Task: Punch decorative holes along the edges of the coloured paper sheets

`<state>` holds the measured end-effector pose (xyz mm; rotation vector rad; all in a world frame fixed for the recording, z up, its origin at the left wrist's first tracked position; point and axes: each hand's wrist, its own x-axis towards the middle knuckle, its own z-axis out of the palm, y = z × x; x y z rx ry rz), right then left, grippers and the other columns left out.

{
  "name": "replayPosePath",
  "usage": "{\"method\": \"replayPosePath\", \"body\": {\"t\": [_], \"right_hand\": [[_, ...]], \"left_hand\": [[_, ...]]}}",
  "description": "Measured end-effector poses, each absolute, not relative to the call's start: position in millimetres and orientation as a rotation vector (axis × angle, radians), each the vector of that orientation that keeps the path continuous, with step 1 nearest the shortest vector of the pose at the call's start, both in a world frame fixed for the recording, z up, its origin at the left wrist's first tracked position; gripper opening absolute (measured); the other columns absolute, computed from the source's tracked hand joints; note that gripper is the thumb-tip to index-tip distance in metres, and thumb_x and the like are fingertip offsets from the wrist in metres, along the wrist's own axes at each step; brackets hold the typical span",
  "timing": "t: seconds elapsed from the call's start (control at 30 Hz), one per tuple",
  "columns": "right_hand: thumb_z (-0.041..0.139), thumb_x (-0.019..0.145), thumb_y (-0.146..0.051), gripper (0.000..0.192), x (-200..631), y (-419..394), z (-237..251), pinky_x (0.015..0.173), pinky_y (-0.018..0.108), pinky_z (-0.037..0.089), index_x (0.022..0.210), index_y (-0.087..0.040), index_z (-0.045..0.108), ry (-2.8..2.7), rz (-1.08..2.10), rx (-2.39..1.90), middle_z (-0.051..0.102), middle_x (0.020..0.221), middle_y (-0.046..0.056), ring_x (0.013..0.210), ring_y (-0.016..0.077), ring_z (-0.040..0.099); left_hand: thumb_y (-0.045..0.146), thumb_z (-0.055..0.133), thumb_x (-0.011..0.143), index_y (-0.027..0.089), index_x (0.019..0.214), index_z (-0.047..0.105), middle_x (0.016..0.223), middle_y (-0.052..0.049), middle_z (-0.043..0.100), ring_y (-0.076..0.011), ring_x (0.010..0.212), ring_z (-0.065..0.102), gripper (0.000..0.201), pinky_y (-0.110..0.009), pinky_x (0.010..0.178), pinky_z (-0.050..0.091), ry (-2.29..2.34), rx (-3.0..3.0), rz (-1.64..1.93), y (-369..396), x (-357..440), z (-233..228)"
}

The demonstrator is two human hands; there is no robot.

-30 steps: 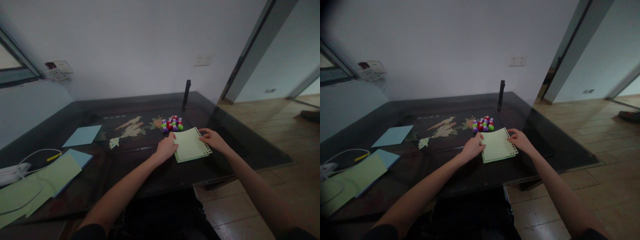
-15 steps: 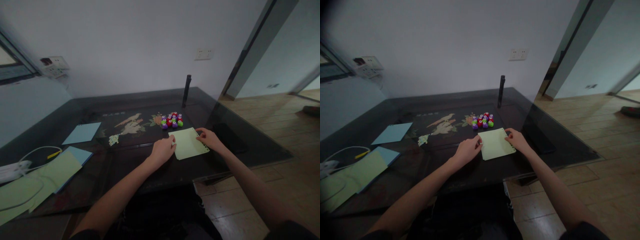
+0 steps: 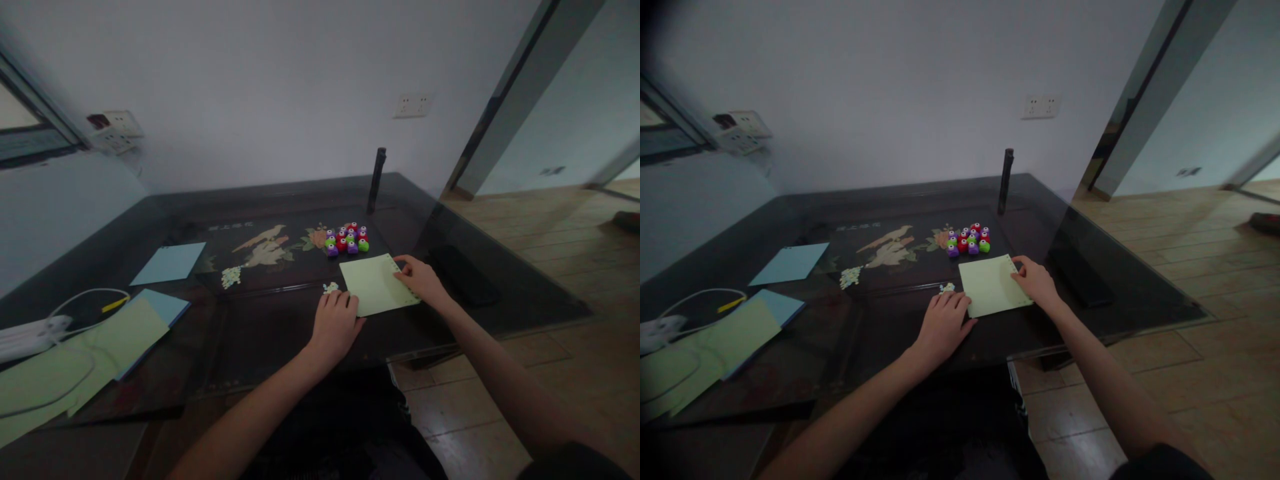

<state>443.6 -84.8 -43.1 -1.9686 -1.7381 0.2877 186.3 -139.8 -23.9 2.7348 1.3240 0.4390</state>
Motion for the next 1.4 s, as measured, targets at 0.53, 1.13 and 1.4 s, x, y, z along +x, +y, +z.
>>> {"method": "replayPosePath", "body": {"t": [0.53,1.13,1.4], "right_hand": [[0.059,0.078,-0.025,0.027,437,-89,-44,0.058,0.025,0.036,0.104,-0.020,0.063,-1.763,0.198,-2.004,0.058,0.074,0.001,0.067,0.0153,0.053],[0.055,0.080,-0.030,0.019,440,-90,-36,0.063,0.029,0.041,0.091,-0.017,0.064,-1.735,0.156,-1.728,0.058,0.076,0.004,0.064,0.0166,0.053],[0.040,0.092,-0.028,0.030,339,-112,-2,0.060,0.026,0.036,0.065,-0.018,0.050,-2.250,0.143,-1.011,0.056,0.065,0.003,0.062,0.0138,0.049]], "left_hand": [[0.028,0.059,0.083,0.018,0.105,0.057,0.119,-0.010,0.062,-0.0263,0.110,0.051,0.024,-0.041,0.092,0.040,1.363,2.779,0.451,-137,187,-26],[0.034,0.056,0.087,0.020,0.108,0.055,0.124,-0.007,0.059,-0.0241,0.112,0.051,0.026,-0.041,0.094,0.039,1.122,2.719,0.577,-122,161,-8],[0.028,0.042,0.093,0.018,0.074,0.055,0.075,-0.003,0.060,-0.0138,0.071,0.056,0.025,-0.024,0.064,0.042,0.613,2.833,0.440,-100,100,-7]]}}
